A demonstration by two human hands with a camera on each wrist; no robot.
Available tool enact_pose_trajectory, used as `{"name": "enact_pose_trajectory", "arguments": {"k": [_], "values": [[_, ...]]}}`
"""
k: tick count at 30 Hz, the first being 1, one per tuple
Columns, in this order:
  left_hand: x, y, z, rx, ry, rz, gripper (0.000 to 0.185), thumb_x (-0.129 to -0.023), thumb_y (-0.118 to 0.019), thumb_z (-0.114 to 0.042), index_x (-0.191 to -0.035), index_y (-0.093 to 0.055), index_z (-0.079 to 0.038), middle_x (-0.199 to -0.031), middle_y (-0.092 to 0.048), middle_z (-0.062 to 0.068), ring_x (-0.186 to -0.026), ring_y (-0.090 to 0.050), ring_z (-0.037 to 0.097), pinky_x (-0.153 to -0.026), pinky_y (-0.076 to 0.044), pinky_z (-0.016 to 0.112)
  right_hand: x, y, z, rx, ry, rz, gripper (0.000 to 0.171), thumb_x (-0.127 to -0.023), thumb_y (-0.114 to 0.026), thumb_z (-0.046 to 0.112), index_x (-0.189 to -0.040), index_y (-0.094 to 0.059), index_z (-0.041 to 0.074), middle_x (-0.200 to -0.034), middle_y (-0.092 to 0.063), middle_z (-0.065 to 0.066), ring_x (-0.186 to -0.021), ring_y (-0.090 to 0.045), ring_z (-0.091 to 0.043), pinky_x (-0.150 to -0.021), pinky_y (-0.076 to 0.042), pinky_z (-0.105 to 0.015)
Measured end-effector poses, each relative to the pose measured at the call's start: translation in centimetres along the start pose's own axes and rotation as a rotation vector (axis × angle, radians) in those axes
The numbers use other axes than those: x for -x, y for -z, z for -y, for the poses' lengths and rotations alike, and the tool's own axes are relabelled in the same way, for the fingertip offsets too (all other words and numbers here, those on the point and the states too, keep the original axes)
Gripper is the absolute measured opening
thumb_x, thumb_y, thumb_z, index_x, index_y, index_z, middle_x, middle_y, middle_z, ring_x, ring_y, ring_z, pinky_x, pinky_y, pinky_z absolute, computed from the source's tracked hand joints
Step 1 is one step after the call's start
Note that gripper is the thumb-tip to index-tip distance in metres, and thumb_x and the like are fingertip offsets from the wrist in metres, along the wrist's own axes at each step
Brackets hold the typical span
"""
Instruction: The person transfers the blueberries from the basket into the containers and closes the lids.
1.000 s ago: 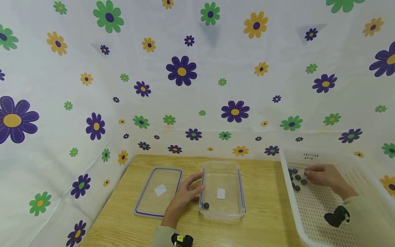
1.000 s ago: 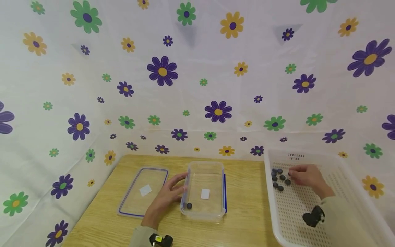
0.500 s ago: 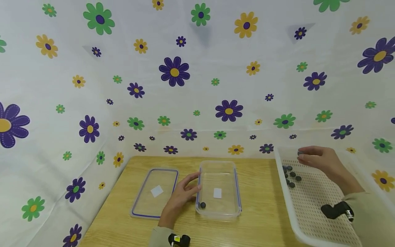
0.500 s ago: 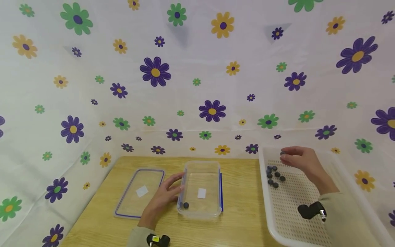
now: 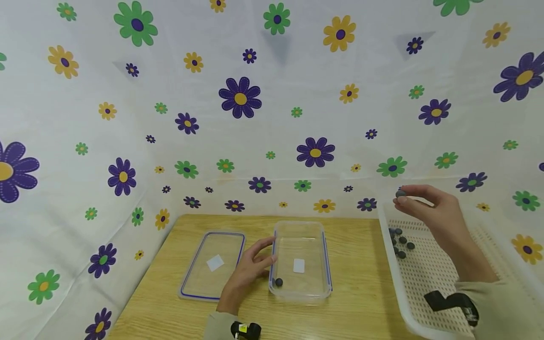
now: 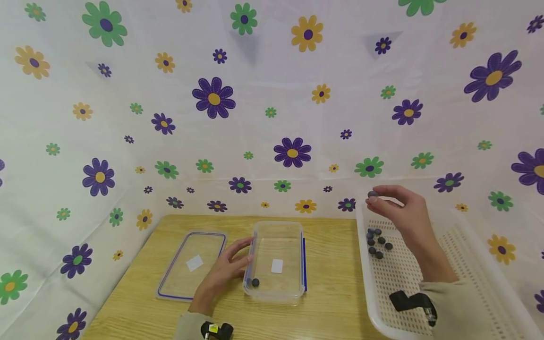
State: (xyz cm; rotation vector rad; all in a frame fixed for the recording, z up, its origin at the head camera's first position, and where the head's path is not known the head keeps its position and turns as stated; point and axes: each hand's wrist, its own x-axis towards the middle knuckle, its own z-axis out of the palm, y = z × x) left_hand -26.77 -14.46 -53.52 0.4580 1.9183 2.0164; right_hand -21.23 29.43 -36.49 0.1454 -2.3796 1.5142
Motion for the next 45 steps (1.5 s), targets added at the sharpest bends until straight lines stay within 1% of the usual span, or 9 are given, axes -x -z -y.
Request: {"name": "enact_pose_trajectory", "arguments": {"k": [7,10,14,17,23,28,34,40,45], "values": [[0.0,0.0,0.3,0.012,-0.004,0.008,0.062,-0.101,-0.070,-0.019,-0.156,-0.043,-0.012,-0.161,-0.037,0.013,-0.121,-0.061,0.037,-0.084,-0.059,0.039,0.9,-3.0,2.3,-0.215,0.026,-0.018,0.035,-0.099,-0.071,0.013,-0.131,-0.063,0.003,-0.113,-0.068,0.002,-0.096,-0.073,-0.006,-0.089,-0.049,-0.010],[0.0,0.2,0.3,0.008,0.000,-0.005,0.062,-0.100,-0.070,-0.021,-0.156,-0.044,-0.013,-0.160,-0.038,0.011,-0.120,-0.062,0.036,-0.084,-0.059,0.039,1.5,-4.6,2.9,-0.245,0.041,-0.016,0.035,-0.098,-0.072,0.011,-0.130,-0.062,0.001,-0.111,-0.068,0.001,-0.096,-0.074,-0.007,-0.088,-0.049,-0.010],[-0.1,0.3,0.3,0.000,-0.007,-0.008,0.061,-0.101,-0.070,-0.020,-0.156,-0.044,-0.013,-0.159,-0.039,0.012,-0.120,-0.062,0.036,-0.083,-0.059,0.039,2.4,-6.8,3.7,-0.312,0.065,-0.009,0.034,-0.098,-0.071,0.007,-0.129,-0.062,-0.003,-0.111,-0.069,-0.003,-0.096,-0.074,-0.010,-0.090,-0.053,-0.018],[-0.2,0.2,0.2,-0.011,-0.008,-0.003,0.060,-0.101,-0.069,-0.019,-0.155,-0.045,-0.013,-0.159,-0.040,0.013,-0.120,-0.063,0.037,-0.082,-0.059,0.039,3.0,-8.3,4.2,-0.425,0.080,0.004,0.034,-0.097,-0.070,0.003,-0.127,-0.060,-0.008,-0.112,-0.069,-0.008,-0.098,-0.074,-0.015,-0.090,-0.055,-0.028],[-0.3,0.1,0.2,-0.014,0.001,-0.006,0.060,-0.100,-0.070,-0.020,-0.155,-0.046,-0.015,-0.160,-0.039,0.012,-0.119,-0.062,0.037,-0.083,-0.059,0.039,3.6,-10.8,4.7,-0.511,0.060,0.013,0.033,-0.098,-0.070,0.003,-0.126,-0.059,-0.009,-0.113,-0.067,-0.009,-0.102,-0.073,-0.019,-0.093,-0.055,-0.033],[-0.2,0.1,0.2,-0.001,0.012,-0.012,0.062,-0.100,-0.071,-0.023,-0.155,-0.045,-0.016,-0.161,-0.038,0.009,-0.120,-0.062,0.036,-0.085,-0.059,0.040,3.9,-13.2,4.0,-0.588,0.022,0.031,0.034,-0.098,-0.069,0.001,-0.127,-0.058,-0.012,-0.114,-0.067,-0.009,-0.102,-0.073,-0.020,-0.093,-0.055,-0.038],[-0.2,0.1,0.0,-0.002,0.016,-0.010,0.062,-0.100,-0.070,-0.022,-0.156,-0.044,-0.014,-0.161,-0.037,0.011,-0.119,-0.062,0.036,-0.086,-0.059,0.042,4.1,-16.5,1.9,-0.698,-0.009,0.040,0.033,-0.096,-0.069,-0.003,-0.125,-0.058,-0.015,-0.112,-0.068,-0.010,-0.101,-0.073,-0.025,-0.092,-0.056,-0.041],[-0.2,0.0,-0.1,0.016,0.004,0.005,0.059,-0.101,-0.068,-0.018,-0.155,-0.045,-0.014,-0.161,-0.036,0.014,-0.119,-0.063,0.035,-0.085,-0.059,0.043,4.2,-19.2,-0.1,-0.729,-0.047,0.070,0.034,-0.096,-0.069,-0.003,-0.124,-0.057,-0.017,-0.114,-0.067,-0.012,-0.100,-0.074,-0.023,-0.090,-0.056,-0.041],[-0.2,0.1,0.0,0.013,0.015,0.003,0.059,-0.101,-0.068,-0.019,-0.155,-0.045,-0.014,-0.161,-0.036,0.012,-0.121,-0.062,0.035,-0.087,-0.059,0.044,4.4,-21.1,-0.8,-0.743,-0.090,0.095,0.033,-0.095,-0.071,-0.002,-0.123,-0.060,-0.016,-0.114,-0.067,-0.013,-0.100,-0.073,-0.024,-0.089,-0.057,-0.041]]}}
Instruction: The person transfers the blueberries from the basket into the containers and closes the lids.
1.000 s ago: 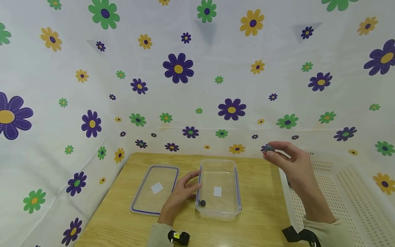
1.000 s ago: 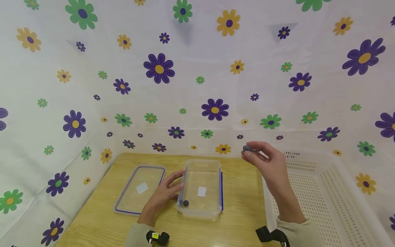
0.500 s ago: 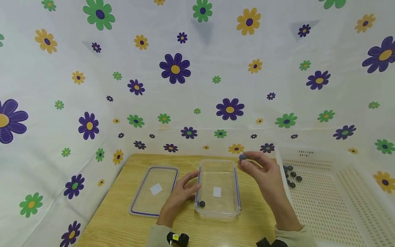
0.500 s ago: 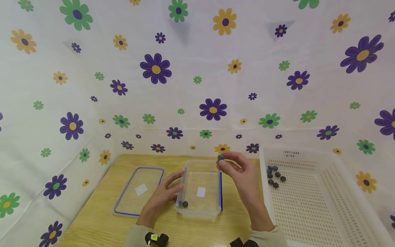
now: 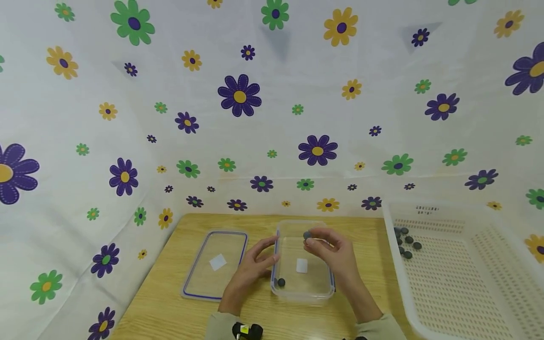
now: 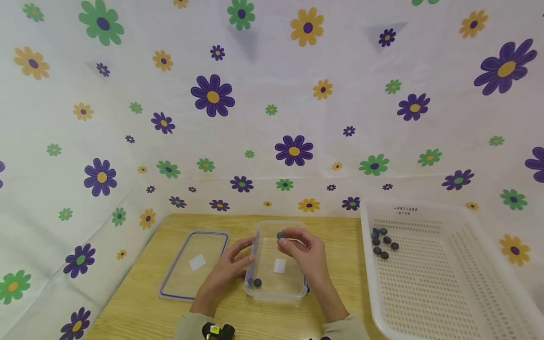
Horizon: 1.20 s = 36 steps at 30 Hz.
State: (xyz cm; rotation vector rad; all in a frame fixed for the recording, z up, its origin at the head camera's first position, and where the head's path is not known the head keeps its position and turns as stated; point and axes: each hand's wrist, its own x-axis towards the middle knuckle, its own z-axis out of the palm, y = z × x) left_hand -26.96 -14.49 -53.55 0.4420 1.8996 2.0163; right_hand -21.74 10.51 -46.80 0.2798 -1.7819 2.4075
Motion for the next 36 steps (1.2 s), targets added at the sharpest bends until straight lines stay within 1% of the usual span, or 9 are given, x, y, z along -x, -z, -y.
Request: {"name": "enact_pose_trajectory", "arguments": {"k": [6,11,13,17,21,24,30,34,36], "values": [[0.1,0.2,0.1,-0.013,-0.002,-0.019,0.062,-0.101,-0.069,-0.023,-0.156,-0.043,-0.013,-0.161,-0.036,0.009,-0.124,-0.060,0.036,-0.089,-0.058,0.045,-0.1,-1.0,-1.3,-0.011,-0.030,0.015,0.031,-0.094,-0.072,-0.003,-0.121,-0.062,-0.016,-0.111,-0.069,-0.015,-0.098,-0.074,-0.026,-0.088,-0.058,-0.042],[0.3,0.3,0.1,-0.016,0.004,-0.015,0.062,-0.101,-0.069,-0.023,-0.157,-0.043,-0.015,-0.162,-0.035,0.007,-0.124,-0.060,0.034,-0.090,-0.058,0.043,0.1,-1.2,-2.1,0.048,-0.040,0.044,0.030,-0.094,-0.072,-0.001,-0.119,-0.063,-0.015,-0.113,-0.068,-0.021,-0.098,-0.074,-0.027,-0.087,-0.059,-0.040],[0.4,0.3,0.0,-0.019,0.000,-0.016,0.061,-0.101,-0.068,-0.022,-0.157,-0.043,-0.015,-0.162,-0.036,0.008,-0.124,-0.060,0.035,-0.090,-0.058,0.044,0.1,-1.2,-2.3,0.072,-0.040,0.057,0.029,-0.095,-0.072,0.000,-0.118,-0.062,-0.015,-0.114,-0.066,-0.024,-0.098,-0.074,-0.027,-0.087,-0.059,-0.039],[0.5,0.4,-0.1,-0.019,-0.014,-0.020,0.061,-0.102,-0.068,-0.022,-0.157,-0.043,-0.014,-0.161,-0.037,0.010,-0.126,-0.059,0.037,-0.091,-0.057,0.044,0.0,-1.4,-2.4,0.099,-0.037,0.071,0.026,-0.094,-0.073,0.001,-0.116,-0.065,-0.011,-0.114,-0.065,-0.027,-0.099,-0.073,-0.033,-0.086,-0.060,-0.039],[0.4,0.4,-0.2,-0.014,-0.010,-0.013,0.062,-0.101,-0.069,-0.023,-0.157,-0.043,-0.014,-0.162,-0.036,0.008,-0.127,-0.058,0.038,-0.092,-0.057,0.045,0.2,-1.4,-2.4,0.164,-0.016,0.099,0.024,-0.095,-0.072,0.002,-0.116,-0.067,-0.009,-0.113,-0.065,-0.027,-0.096,-0.073,-0.028,-0.084,-0.060,-0.038],[0.3,0.3,-0.2,-0.009,0.000,-0.011,0.061,-0.101,-0.069,-0.024,-0.156,-0.044,-0.015,-0.162,-0.036,0.006,-0.126,-0.059,0.037,-0.092,-0.057,0.045,0.3,-1.3,-2.4,0.196,0.005,0.117,0.026,-0.096,-0.071,0.003,-0.117,-0.065,-0.010,-0.114,-0.065,-0.027,-0.095,-0.073,-0.025,-0.083,-0.061,-0.037],[0.1,0.0,-0.2,-0.020,0.001,-0.019,0.060,-0.101,-0.070,-0.022,-0.155,-0.045,-0.014,-0.161,-0.037,0.008,-0.122,-0.062,0.036,-0.088,-0.058,0.046,0.3,-1.1,-2.5,0.197,0.036,0.135,0.028,-0.097,-0.069,0.002,-0.118,-0.062,-0.016,-0.115,-0.064,-0.030,-0.098,-0.072,-0.031,-0.083,-0.061,-0.038],[0.0,-0.1,-0.1,-0.018,-0.001,-0.017,0.060,-0.101,-0.069,-0.020,-0.155,-0.044,-0.013,-0.161,-0.037,0.009,-0.121,-0.062,0.037,-0.087,-0.059,0.046,0.3,-1.0,-2.5,0.188,0.019,0.131,0.027,-0.097,-0.070,0.002,-0.118,-0.064,-0.014,-0.116,-0.063,-0.030,-0.098,-0.072,-0.030,-0.084,-0.061,-0.038],[0.0,-0.1,0.0,-0.013,0.003,-0.018,0.061,-0.100,-0.070,-0.020,-0.155,-0.045,-0.013,-0.160,-0.038,0.010,-0.120,-0.063,0.037,-0.087,-0.059,0.046,0.4,-0.9,-2.3,0.182,0.007,0.128,0.027,-0.097,-0.070,0.002,-0.118,-0.064,-0.013,-0.116,-0.064,-0.029,-0.098,-0.072,-0.032,-0.084,-0.060,-0.039]]}}
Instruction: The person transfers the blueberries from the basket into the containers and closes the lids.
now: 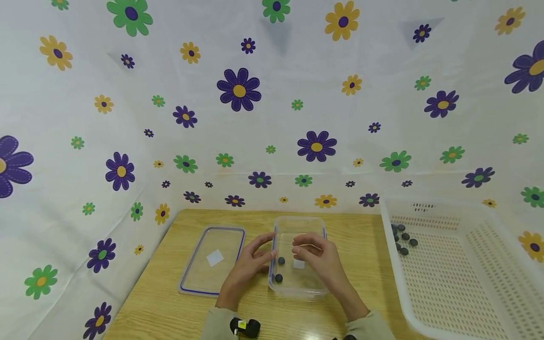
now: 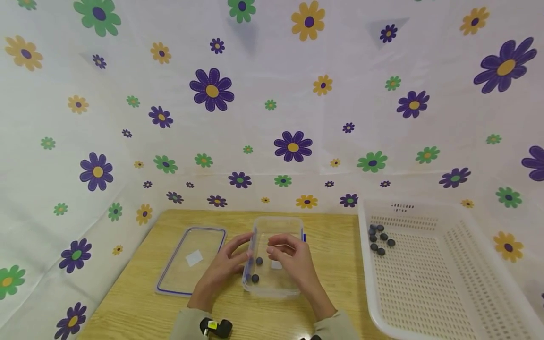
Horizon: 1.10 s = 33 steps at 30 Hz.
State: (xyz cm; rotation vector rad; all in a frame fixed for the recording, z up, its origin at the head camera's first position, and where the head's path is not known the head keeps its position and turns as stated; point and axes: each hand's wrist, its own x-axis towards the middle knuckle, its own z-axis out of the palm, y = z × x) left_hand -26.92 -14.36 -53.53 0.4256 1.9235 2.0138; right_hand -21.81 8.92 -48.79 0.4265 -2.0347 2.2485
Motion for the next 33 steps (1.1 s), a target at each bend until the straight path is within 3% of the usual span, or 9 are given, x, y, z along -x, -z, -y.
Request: {"name": "enact_pose_trajectory", "arguments": {"k": [7,18,26,33], "values": [[-0.1,0.0,0.1,0.007,0.004,0.003,0.061,-0.100,-0.070,-0.018,-0.155,-0.045,-0.012,-0.160,-0.039,0.011,-0.117,-0.064,0.034,-0.085,-0.060,0.045,0.3,0.2,1.9,0.033,0.031,0.029,0.024,-0.097,-0.069,0.002,-0.118,-0.066,-0.009,-0.117,-0.064,-0.028,-0.100,-0.072,-0.031,-0.083,-0.061,-0.040],[0.1,-0.1,-0.1,0.008,-0.015,0.010,0.060,-0.101,-0.068,-0.013,-0.156,-0.044,-0.011,-0.161,-0.036,0.012,-0.119,-0.063,0.036,-0.082,-0.060,0.041,0.8,2.4,9.7,0.233,0.167,0.041,0.023,-0.097,-0.070,0.003,-0.119,-0.068,-0.001,-0.118,-0.067,-0.016,-0.100,-0.071,-0.024,-0.082,-0.061,-0.038],[0.1,-0.2,-0.3,-0.002,-0.019,0.005,0.057,-0.103,-0.064,-0.010,-0.156,-0.044,-0.012,-0.162,-0.035,0.010,-0.121,-0.061,0.036,-0.085,-0.059,0.043,0.7,6.5,15.0,0.404,0.279,-0.034,0.025,-0.097,-0.069,-0.001,-0.122,-0.067,0.001,-0.118,-0.067,-0.012,-0.100,-0.070,-0.020,-0.084,-0.060,-0.032],[0.1,-0.2,-0.1,0.027,-0.021,0.011,0.059,-0.102,-0.066,-0.010,-0.156,-0.044,-0.010,-0.162,-0.035,0.012,-0.121,-0.060,0.039,-0.085,-0.059,0.046,0.1,12.0,16.2,0.579,0.330,-0.109,0.032,-0.096,-0.069,-0.003,-0.127,-0.066,0.000,-0.120,-0.068,-0.007,-0.102,-0.069,-0.009,-0.083,-0.057,-0.021]]}}
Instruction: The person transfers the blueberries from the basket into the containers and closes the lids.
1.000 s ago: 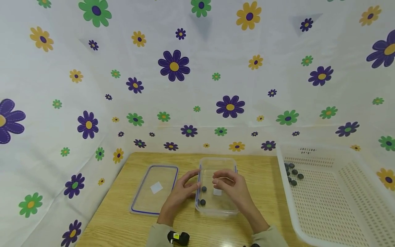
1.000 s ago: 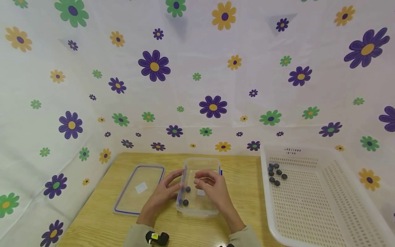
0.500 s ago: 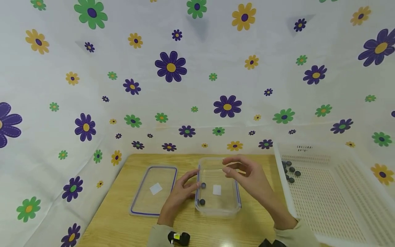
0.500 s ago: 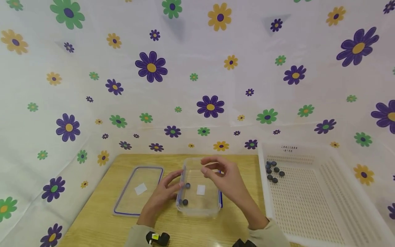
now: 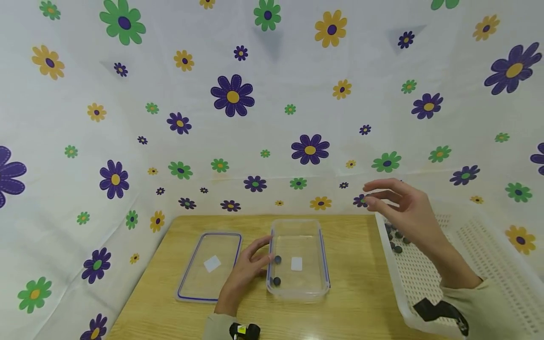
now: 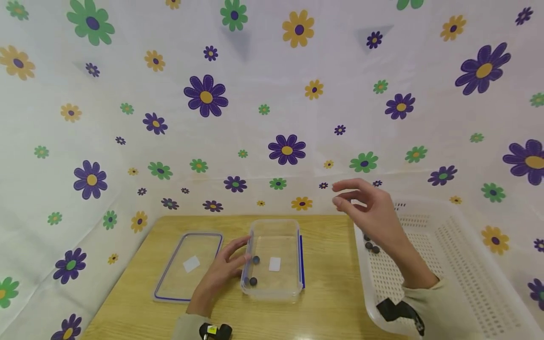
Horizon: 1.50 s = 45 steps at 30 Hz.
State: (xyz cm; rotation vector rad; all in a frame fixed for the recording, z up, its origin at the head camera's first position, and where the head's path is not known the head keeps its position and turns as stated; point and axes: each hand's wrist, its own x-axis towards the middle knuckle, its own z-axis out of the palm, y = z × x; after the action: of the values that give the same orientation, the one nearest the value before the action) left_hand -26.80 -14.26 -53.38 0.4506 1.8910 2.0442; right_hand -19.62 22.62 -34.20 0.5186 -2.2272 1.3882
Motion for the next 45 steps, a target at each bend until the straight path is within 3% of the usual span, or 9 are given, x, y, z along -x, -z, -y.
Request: {"name": "enact_pose_trajectory", "arguments": {"k": [5,10,12,17,21,26,34,45], "values": [[0.1,0.1,0.1,0.006,-0.009,0.007,0.060,-0.102,-0.066,-0.010,-0.156,-0.042,-0.008,-0.162,-0.034,0.014,-0.120,-0.061,0.039,-0.084,-0.059,0.046,-0.4,2.8,-3.2,0.139,-0.030,-0.032,0.034,-0.097,-0.069,0.002,-0.131,-0.064,0.000,-0.122,-0.066,-0.009,-0.101,-0.065,0.002,-0.082,-0.053,-0.012],[0.0,0.1,0.1,-0.011,-0.023,0.013,0.060,-0.101,-0.066,-0.009,-0.156,-0.041,-0.006,-0.161,-0.034,0.016,-0.120,-0.061,0.040,-0.084,-0.060,0.045,-0.1,4.7,-6.5,0.248,-0.125,-0.009,0.039,-0.100,-0.069,0.012,-0.135,-0.060,0.001,-0.126,-0.063,-0.019,-0.094,-0.062,0.009,-0.075,-0.050,-0.009],[0.0,0.1,0.0,-0.020,-0.021,0.009,0.059,-0.102,-0.065,-0.009,-0.155,-0.042,-0.006,-0.161,-0.035,0.016,-0.120,-0.061,0.040,-0.085,-0.059,0.045,0.1,5.1,-7.7,0.268,-0.169,0.024,0.042,-0.100,-0.068,0.015,-0.138,-0.057,-0.001,-0.127,-0.061,-0.024,-0.096,-0.066,-0.002,-0.073,-0.052,-0.011],[0.1,0.0,0.0,-0.022,-0.016,0.004,0.058,-0.101,-0.066,-0.009,-0.155,-0.043,-0.007,-0.161,-0.035,0.016,-0.119,-0.061,0.038,-0.085,-0.059,0.046,0.9,5.6,-10.6,0.321,-0.279,0.119,0.050,-0.101,-0.067,0.019,-0.141,-0.050,-0.007,-0.129,-0.057,-0.035,-0.105,-0.065,-0.048,-0.068,-0.056,-0.020],[0.1,0.0,0.1,-0.024,-0.012,-0.004,0.058,-0.101,-0.066,-0.008,-0.155,-0.044,-0.007,-0.161,-0.035,0.015,-0.119,-0.062,0.038,-0.083,-0.060,0.044,1.7,6.1,-12.5,0.319,-0.369,0.175,0.052,-0.102,-0.066,0.018,-0.140,-0.047,-0.011,-0.130,-0.053,-0.041,-0.110,-0.061,-0.057,-0.070,-0.061,-0.029],[0.1,0.0,0.1,-0.040,-0.001,-0.007,0.058,-0.102,-0.066,-0.010,-0.155,-0.043,-0.009,-0.161,-0.036,0.013,-0.117,-0.062,0.035,-0.081,-0.059,0.038,2.8,7.2,-14.3,0.320,-0.484,0.236,0.053,-0.102,-0.066,0.019,-0.137,-0.045,-0.015,-0.128,-0.051,-0.044,-0.104,-0.064,-0.052,-0.070,-0.062,-0.039],[0.0,0.2,0.2,-0.027,0.009,-0.009,0.059,-0.101,-0.067,-0.013,-0.155,-0.045,-0.012,-0.161,-0.036,0.011,-0.116,-0.063,0.033,-0.081,-0.059,0.039,3.4,7.9,-16.7,0.261,-0.638,0.348,0.052,-0.100,-0.068,0.014,-0.132,-0.043,-0.018,-0.121,-0.051,-0.043,-0.096,-0.067,-0.039,-0.074,-0.062,-0.045],[0.2,0.2,0.2,-0.008,0.002,0.006,0.060,-0.102,-0.067,-0.014,-0.157,-0.042,-0.012,-0.163,-0.032,0.010,-0.121,-0.062,0.036,-0.088,-0.058,0.044,3.5,7.5,-18.3,0.221,-0.711,0.410,0.040,-0.092,-0.072,0.003,-0.115,-0.050,-0.022,-0.103,-0.064,-0.031,-0.083,-0.070,-0.027,-0.072,-0.062,-0.043]]}}
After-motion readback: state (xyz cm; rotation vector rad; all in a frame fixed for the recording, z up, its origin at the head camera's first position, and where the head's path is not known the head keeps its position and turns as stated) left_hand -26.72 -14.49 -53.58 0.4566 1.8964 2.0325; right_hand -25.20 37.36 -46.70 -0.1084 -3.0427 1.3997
